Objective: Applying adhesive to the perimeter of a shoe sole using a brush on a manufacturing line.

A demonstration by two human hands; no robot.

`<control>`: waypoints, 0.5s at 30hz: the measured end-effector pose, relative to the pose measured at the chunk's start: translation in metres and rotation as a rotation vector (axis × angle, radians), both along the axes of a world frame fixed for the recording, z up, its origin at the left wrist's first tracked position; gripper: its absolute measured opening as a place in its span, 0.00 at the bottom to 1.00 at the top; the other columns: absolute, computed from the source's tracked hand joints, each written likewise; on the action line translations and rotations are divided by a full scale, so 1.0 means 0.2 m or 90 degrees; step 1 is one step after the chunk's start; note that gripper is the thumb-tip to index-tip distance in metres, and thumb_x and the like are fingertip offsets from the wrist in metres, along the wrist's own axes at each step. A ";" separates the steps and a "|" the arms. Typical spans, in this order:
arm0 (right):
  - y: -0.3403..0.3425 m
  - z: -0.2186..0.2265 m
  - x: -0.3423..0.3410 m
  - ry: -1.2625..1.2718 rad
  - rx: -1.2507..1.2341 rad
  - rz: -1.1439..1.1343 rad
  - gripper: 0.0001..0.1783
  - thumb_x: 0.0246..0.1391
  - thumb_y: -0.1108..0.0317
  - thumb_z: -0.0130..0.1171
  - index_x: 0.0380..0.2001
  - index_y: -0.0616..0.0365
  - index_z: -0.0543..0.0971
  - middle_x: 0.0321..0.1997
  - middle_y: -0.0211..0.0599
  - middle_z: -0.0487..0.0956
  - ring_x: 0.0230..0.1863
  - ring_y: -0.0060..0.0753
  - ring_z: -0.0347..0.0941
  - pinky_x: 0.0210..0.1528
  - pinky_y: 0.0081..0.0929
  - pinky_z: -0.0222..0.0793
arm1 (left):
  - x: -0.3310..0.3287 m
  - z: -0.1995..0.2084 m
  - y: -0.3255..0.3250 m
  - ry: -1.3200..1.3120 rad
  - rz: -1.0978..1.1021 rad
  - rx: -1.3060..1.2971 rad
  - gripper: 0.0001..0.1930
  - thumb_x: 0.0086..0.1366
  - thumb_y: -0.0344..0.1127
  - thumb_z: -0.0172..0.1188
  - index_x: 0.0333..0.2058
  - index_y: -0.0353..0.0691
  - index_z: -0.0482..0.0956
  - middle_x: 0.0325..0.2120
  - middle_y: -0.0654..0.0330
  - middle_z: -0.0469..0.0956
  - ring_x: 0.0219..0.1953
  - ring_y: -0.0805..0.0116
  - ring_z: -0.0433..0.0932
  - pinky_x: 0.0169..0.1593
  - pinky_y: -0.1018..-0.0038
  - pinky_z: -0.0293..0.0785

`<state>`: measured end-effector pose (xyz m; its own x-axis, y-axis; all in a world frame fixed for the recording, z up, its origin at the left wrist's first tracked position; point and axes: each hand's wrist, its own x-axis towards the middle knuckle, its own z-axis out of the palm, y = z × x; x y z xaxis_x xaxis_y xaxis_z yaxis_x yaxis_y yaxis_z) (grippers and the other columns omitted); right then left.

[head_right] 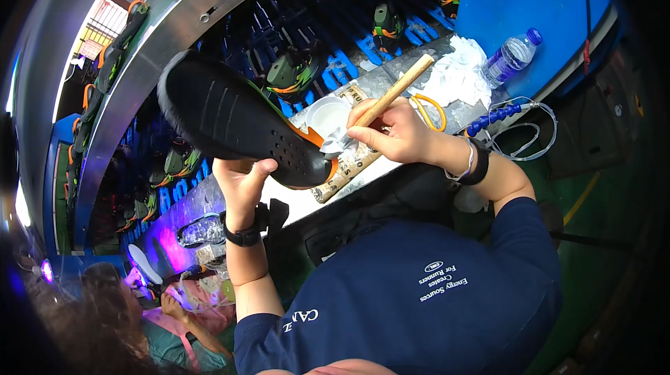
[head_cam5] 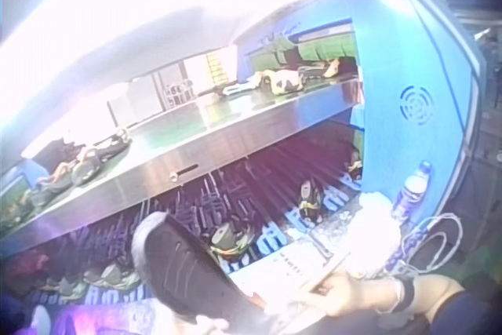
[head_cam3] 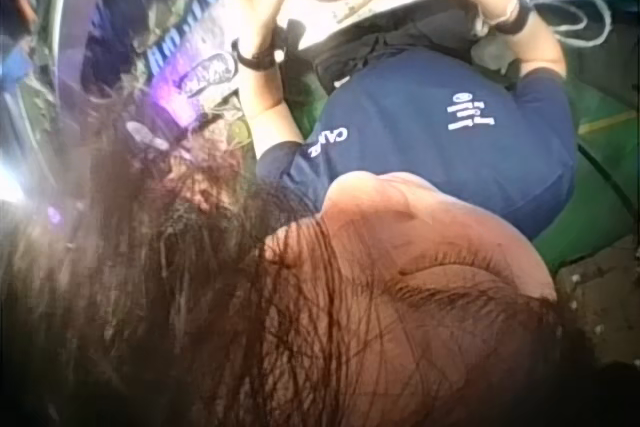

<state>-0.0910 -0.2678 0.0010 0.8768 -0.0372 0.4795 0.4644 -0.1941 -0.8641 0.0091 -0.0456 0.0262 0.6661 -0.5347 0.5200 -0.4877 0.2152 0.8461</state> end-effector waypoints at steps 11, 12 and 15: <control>0.00 0.01 0.04 -0.051 -0.069 -0.022 0.05 0.42 0.77 0.54 0.27 0.63 0.72 0.24 0.36 0.72 0.24 0.23 0.67 0.26 0.18 0.62 | 0.05 -0.04 -0.05 0.212 -0.120 -0.040 0.25 0.47 0.32 0.64 0.43 0.34 0.64 0.36 0.57 0.72 0.40 0.69 0.71 0.45 0.74 0.65; 0.01 0.01 0.04 -0.068 -0.064 -0.031 0.05 0.42 0.77 0.54 0.27 0.63 0.72 0.24 0.36 0.72 0.24 0.23 0.67 0.25 0.18 0.62 | 0.06 -0.05 -0.04 0.216 -0.118 -0.033 0.25 0.47 0.32 0.63 0.43 0.34 0.64 0.36 0.57 0.72 0.39 0.69 0.71 0.45 0.74 0.65; 0.03 0.03 0.02 -0.110 -0.090 -0.007 0.05 0.42 0.78 0.54 0.27 0.63 0.72 0.23 0.37 0.72 0.22 0.24 0.67 0.24 0.19 0.62 | 0.06 -0.05 -0.04 0.222 -0.115 -0.031 0.25 0.47 0.33 0.63 0.43 0.34 0.64 0.36 0.57 0.72 0.39 0.70 0.71 0.45 0.74 0.66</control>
